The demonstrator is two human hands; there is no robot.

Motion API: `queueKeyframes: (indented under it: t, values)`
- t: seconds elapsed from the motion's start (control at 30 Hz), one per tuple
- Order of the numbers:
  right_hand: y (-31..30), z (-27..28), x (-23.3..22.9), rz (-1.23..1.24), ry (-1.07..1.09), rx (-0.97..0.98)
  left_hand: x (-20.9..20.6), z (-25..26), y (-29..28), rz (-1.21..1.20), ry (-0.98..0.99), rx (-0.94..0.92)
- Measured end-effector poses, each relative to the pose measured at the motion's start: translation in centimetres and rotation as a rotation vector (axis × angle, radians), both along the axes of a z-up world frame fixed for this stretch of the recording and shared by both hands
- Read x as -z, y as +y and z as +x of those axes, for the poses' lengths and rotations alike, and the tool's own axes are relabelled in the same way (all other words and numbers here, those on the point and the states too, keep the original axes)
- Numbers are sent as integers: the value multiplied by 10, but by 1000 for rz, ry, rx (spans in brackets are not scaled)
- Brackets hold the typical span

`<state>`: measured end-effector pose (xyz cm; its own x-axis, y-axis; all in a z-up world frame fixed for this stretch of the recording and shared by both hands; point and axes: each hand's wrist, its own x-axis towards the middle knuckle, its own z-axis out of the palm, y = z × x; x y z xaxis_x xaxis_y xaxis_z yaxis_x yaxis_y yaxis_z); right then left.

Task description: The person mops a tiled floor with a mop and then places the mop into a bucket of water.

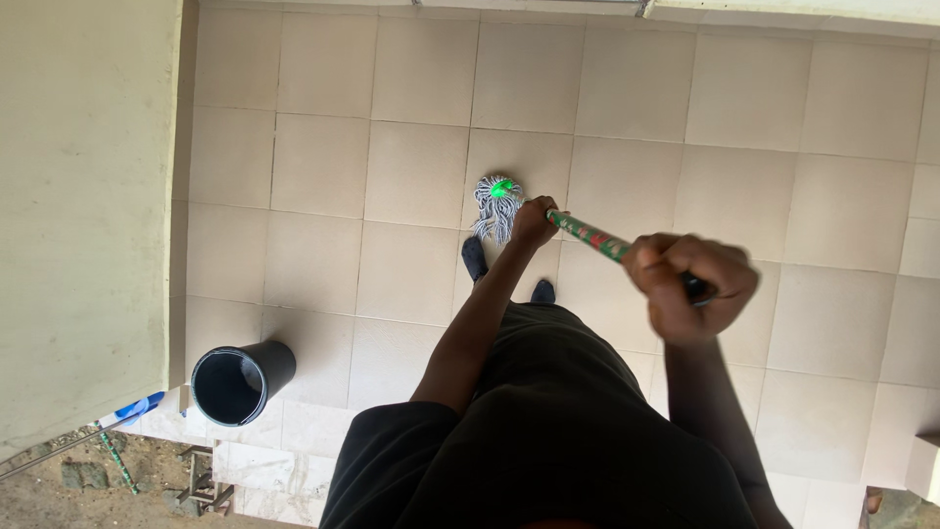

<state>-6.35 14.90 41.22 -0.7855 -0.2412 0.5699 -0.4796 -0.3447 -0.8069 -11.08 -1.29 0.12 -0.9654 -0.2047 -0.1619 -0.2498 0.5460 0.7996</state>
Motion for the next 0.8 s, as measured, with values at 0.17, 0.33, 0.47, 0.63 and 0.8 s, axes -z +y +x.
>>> queueKeyframes:
  t: [0.17,0.33,0.47,0.63,0.8]
  values:
    - [6,-46,-40,72,-146,135,-43,-8,14,-109,-174,154]
    - [-28,-48,-49,83,-85,179,-47,-2,11,-129,-130,-4]
    - [-51,-49,-39,30,-93,187,-33,-26,-9,-95,-68,-52]
    - [-74,-45,-13,65,-8,72,-18,-66,-45,-9,-60,-64]
    - [-85,-42,7,14,64,184,0,-83,-67,-90,192,33]
